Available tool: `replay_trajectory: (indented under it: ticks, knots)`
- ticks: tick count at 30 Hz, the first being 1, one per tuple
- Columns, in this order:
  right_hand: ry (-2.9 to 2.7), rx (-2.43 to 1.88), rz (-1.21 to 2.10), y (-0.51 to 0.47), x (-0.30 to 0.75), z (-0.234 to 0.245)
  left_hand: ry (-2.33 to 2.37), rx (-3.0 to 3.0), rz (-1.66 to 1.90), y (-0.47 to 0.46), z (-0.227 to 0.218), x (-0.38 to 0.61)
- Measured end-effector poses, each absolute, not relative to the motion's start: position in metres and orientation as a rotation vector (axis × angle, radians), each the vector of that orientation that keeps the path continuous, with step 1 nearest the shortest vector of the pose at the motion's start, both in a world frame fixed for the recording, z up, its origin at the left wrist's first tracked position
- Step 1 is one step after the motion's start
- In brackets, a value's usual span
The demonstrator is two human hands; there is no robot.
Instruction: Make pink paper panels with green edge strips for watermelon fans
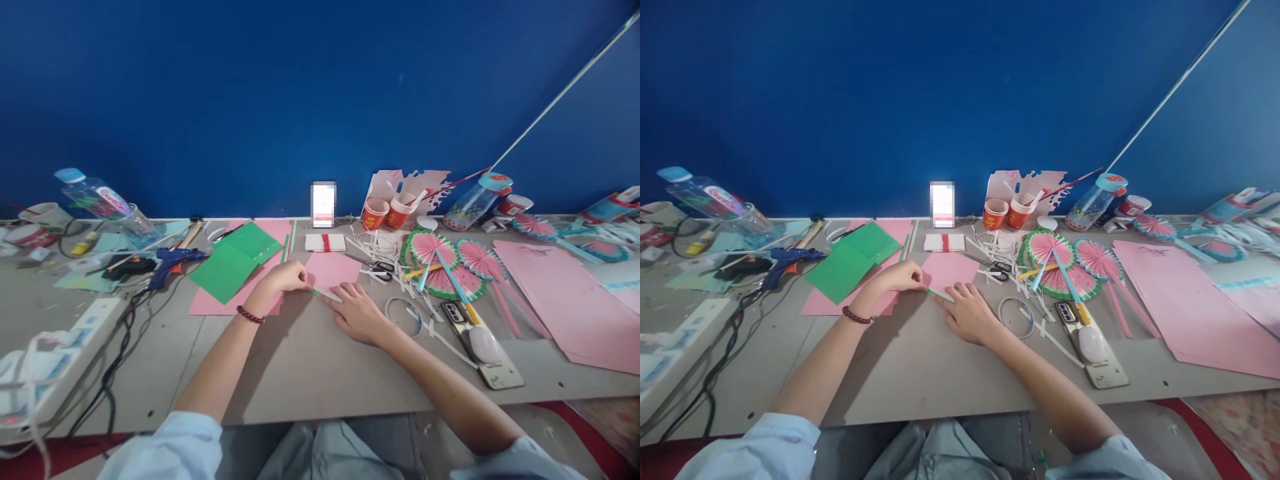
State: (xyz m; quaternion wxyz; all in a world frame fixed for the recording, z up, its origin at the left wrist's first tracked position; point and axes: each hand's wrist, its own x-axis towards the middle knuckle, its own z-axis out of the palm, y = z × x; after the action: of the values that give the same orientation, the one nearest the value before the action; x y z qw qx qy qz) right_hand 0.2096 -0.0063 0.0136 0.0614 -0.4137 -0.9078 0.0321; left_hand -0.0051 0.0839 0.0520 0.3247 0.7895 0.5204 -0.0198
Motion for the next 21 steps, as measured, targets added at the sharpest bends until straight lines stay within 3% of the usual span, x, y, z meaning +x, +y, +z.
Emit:
replay_trajectory:
  ticks: [10,21]
  knots:
    - [-2.743,-1.247,0.091,-0.0055,0.2100,0.0119,1.164,2.115,0.092,0.0925,0.0417,-0.0116]
    - [-2.759,-1.266,0.091,-0.0059,0.2087,0.0135,1.262,2.082,-0.001,0.0876,0.0466,-0.0080]
